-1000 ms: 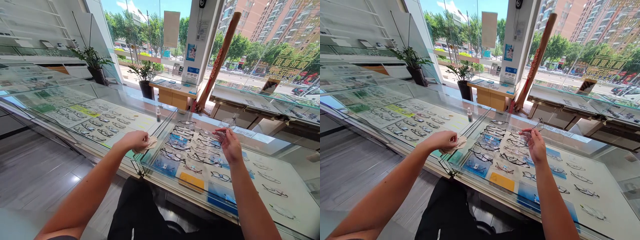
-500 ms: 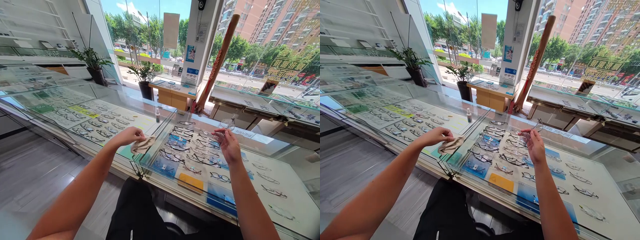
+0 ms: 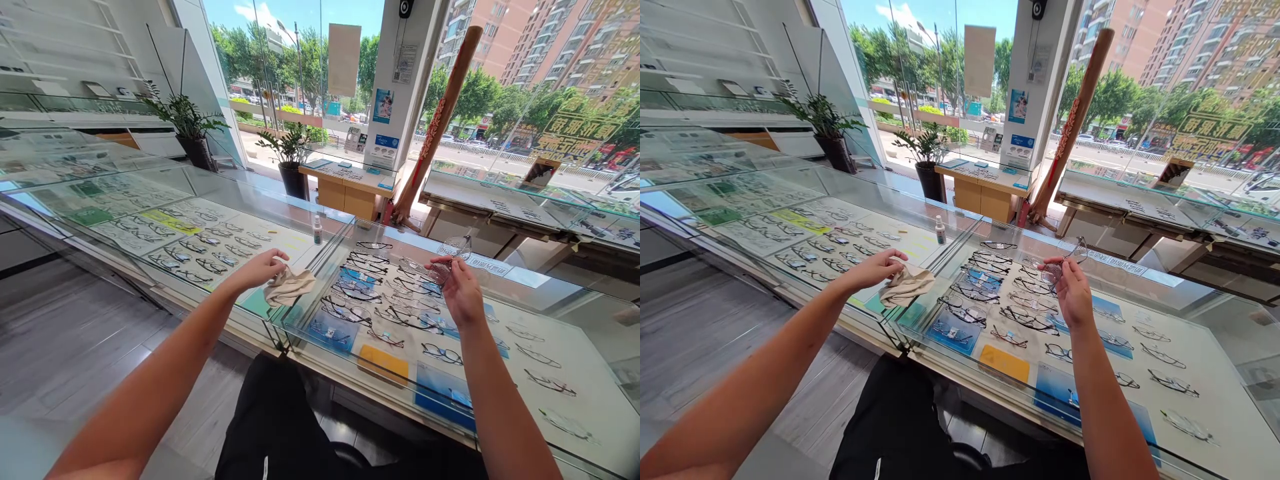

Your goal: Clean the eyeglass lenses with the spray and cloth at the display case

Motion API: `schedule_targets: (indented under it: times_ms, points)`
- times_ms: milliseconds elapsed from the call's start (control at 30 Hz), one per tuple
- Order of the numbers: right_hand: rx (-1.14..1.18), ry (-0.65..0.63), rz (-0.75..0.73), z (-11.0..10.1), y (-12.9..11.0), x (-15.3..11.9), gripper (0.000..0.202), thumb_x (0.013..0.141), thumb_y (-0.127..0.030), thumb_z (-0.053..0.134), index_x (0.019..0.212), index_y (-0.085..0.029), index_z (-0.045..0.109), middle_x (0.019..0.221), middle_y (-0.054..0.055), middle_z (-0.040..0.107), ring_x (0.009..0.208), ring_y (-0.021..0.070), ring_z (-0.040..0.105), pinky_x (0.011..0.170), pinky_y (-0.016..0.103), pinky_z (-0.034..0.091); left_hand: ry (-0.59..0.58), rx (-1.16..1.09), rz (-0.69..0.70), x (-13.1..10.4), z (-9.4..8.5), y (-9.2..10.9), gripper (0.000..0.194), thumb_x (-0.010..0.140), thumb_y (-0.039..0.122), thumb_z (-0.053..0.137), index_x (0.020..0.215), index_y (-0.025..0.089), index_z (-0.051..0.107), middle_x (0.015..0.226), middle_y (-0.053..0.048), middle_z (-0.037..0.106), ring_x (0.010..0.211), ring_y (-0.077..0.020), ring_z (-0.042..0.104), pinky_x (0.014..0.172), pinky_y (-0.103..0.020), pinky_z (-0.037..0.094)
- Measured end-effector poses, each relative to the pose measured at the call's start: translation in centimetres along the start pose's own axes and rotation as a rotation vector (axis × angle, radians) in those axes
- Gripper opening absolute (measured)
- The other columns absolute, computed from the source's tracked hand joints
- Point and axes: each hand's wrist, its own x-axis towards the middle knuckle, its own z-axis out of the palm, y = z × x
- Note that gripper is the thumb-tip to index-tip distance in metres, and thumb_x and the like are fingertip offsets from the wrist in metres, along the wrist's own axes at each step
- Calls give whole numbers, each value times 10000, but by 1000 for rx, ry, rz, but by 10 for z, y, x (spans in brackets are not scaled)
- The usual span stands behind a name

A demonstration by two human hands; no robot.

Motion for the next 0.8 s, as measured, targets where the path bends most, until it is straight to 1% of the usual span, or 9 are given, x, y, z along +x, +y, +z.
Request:
schedule_targets:
  times_ms: [67,133,200,300,433,500,600,667,800]
  points:
    - [-2,3,-4,0,1,0,239,1032,-476,707,1082,-257,789,1150,48,778,1091,207,791,893,269,648,-60,17,0,1,5,2,661,758,592,660,1258,160,640,821,-53,748,725,-238,696,657,-322,516]
    - [-5,4,-8,0,2,0,236,1032,-475,708,1078,-256,784,1142,50,780,1082,208,794,892,276,648,-86,111,-1,3,9,6,714,746,597,661,1304,152,640,916,-77,767,822,-259,732,699,-322,535]
    - [-11,-1,-12,0,3,1,241,1032,-477,706,1073,-253,783,1141,53,781,1075,210,797,902,285,649,-66,225,1,5,13,12,672,734,579,668,1261,163,686,1021,-107,778,929,-284,748,775,-332,547]
    - [-4,-4,-7,-1,3,1,246,1029,-482,709,1075,-253,784,1142,50,780,1071,203,798,891,271,647,-65,308,15,9,14,18,515,715,496,684,1129,198,756,1129,-123,780,1005,-307,744,848,-347,536]
    - [11,5,-3,-1,3,1,233,1021,-483,720,1091,-267,773,1140,48,778,1066,204,796,846,273,651,-141,357,35,15,5,23,421,650,388,720,1039,244,788,1067,-82,803,991,-304,748,815,-327,523]
    - [8,5,-6,-1,3,1,235,1017,-486,723,1086,-265,767,1137,51,777,1064,208,795,844,282,650,-147,377,41,16,2,24,408,643,380,718,1025,251,783,1049,-75,805,969,-301,743,797,-325,514]
    - [1,-2,-11,0,3,1,235,1016,-486,722,1068,-262,772,1136,45,777,1062,205,793,863,280,642,-98,402,47,16,5,25,337,679,428,701,957,245,756,1009,-92,796,959,-316,724,793,-339,493]
    - [-16,-17,-24,2,3,1,241,1019,-489,719,1056,-259,782,1124,41,777,1066,207,790,911,291,634,-53,396,58,14,10,26,288,737,488,670,875,241,722,939,-97,775,931,-315,706,778,-343,473]
    - [-67,-56,-36,9,0,-3,260,1023,-504,707,1059,-260,786,1135,61,788,1098,237,779,989,350,623,50,308,89,11,14,34,409,914,603,484,800,228,602,809,-77,687,820,-264,652,717,-332,442]
